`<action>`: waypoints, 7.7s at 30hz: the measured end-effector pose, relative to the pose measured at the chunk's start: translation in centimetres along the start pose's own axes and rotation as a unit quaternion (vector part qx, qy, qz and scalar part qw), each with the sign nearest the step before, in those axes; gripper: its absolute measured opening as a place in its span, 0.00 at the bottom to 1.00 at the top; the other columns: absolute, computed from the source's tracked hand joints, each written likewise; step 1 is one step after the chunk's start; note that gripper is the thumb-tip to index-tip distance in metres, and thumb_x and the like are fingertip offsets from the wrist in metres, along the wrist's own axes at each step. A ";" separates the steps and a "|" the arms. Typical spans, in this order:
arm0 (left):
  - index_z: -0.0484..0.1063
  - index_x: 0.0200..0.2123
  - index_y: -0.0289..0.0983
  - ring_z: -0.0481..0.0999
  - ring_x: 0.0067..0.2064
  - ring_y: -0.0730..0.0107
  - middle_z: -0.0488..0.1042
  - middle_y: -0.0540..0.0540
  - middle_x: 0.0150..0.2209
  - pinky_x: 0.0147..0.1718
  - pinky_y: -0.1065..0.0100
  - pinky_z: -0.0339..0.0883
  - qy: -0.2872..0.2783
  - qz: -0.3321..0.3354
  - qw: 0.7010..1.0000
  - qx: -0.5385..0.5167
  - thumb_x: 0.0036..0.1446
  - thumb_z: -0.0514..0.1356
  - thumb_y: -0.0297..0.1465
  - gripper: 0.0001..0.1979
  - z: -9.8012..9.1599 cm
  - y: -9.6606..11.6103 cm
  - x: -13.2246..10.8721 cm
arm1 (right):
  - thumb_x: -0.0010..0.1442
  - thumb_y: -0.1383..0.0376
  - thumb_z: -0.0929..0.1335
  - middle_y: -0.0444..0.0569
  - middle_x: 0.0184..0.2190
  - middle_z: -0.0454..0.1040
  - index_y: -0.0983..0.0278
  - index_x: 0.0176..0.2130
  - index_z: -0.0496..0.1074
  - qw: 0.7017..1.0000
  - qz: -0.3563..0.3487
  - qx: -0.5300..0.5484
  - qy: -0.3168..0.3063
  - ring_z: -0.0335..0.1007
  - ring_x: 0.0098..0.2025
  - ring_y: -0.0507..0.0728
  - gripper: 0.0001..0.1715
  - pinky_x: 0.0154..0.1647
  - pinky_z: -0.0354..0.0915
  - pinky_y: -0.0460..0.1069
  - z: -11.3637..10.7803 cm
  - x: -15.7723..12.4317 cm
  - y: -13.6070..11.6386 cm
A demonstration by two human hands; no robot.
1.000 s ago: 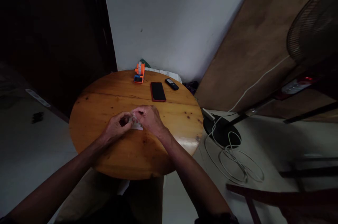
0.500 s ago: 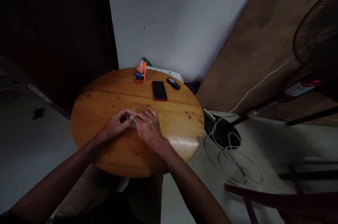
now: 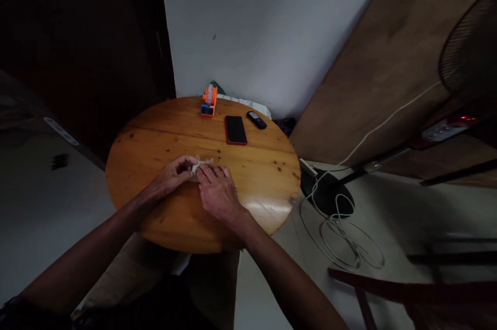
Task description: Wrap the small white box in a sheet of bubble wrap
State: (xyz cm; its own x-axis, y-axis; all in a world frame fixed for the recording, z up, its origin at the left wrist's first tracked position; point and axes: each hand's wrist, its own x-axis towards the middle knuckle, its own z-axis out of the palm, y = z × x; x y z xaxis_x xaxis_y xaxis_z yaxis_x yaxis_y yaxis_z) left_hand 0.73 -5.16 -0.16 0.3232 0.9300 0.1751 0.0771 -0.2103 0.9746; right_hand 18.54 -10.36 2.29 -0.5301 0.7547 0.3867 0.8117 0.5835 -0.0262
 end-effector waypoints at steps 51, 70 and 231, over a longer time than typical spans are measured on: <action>0.76 0.41 0.36 0.62 0.26 0.76 0.64 0.56 0.23 0.29 0.73 0.58 0.066 -0.012 0.998 0.006 0.50 0.63 0.31 0.13 0.2 -0.3 0.2 | 0.63 0.65 0.69 0.49 0.51 0.78 0.58 0.45 0.78 0.993 0.065 0.086 0.055 0.71 0.49 0.61 0.11 0.52 0.58 0.58 0.1 0.8 1.9; 0.73 0.47 0.39 0.70 0.35 0.71 0.70 0.50 0.35 0.38 0.68 0.66 0.078 0.004 0.996 0.040 0.50 0.61 0.30 0.19 0.4 -0.9 0.1 | 0.66 0.66 0.63 0.51 0.44 0.79 0.60 0.35 0.72 0.964 0.103 0.207 0.130 0.74 0.48 0.59 0.09 0.53 0.64 0.56 0.1 4.1 4.3; 0.51 0.69 0.34 0.64 0.65 0.36 0.65 0.29 0.64 0.63 0.44 0.57 -0.044 -0.045 0.899 0.433 0.40 0.71 0.43 0.56 0.1 1.9 -1.5 | 0.63 0.63 0.68 0.55 0.56 0.71 0.62 0.57 0.70 0.975 0.162 0.149 0.026 0.68 0.57 0.61 0.23 0.58 0.62 0.54 -1.8 5.6 6.8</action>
State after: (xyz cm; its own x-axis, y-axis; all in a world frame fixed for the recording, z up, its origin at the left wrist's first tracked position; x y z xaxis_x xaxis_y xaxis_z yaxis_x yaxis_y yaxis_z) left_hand 0.49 -6.96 1.40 0.3494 0.9355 0.0518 0.7995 -0.3265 0.5042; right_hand 21.51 -2.67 5.91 -0.2389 0.9021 0.3594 0.8233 0.3845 -0.4176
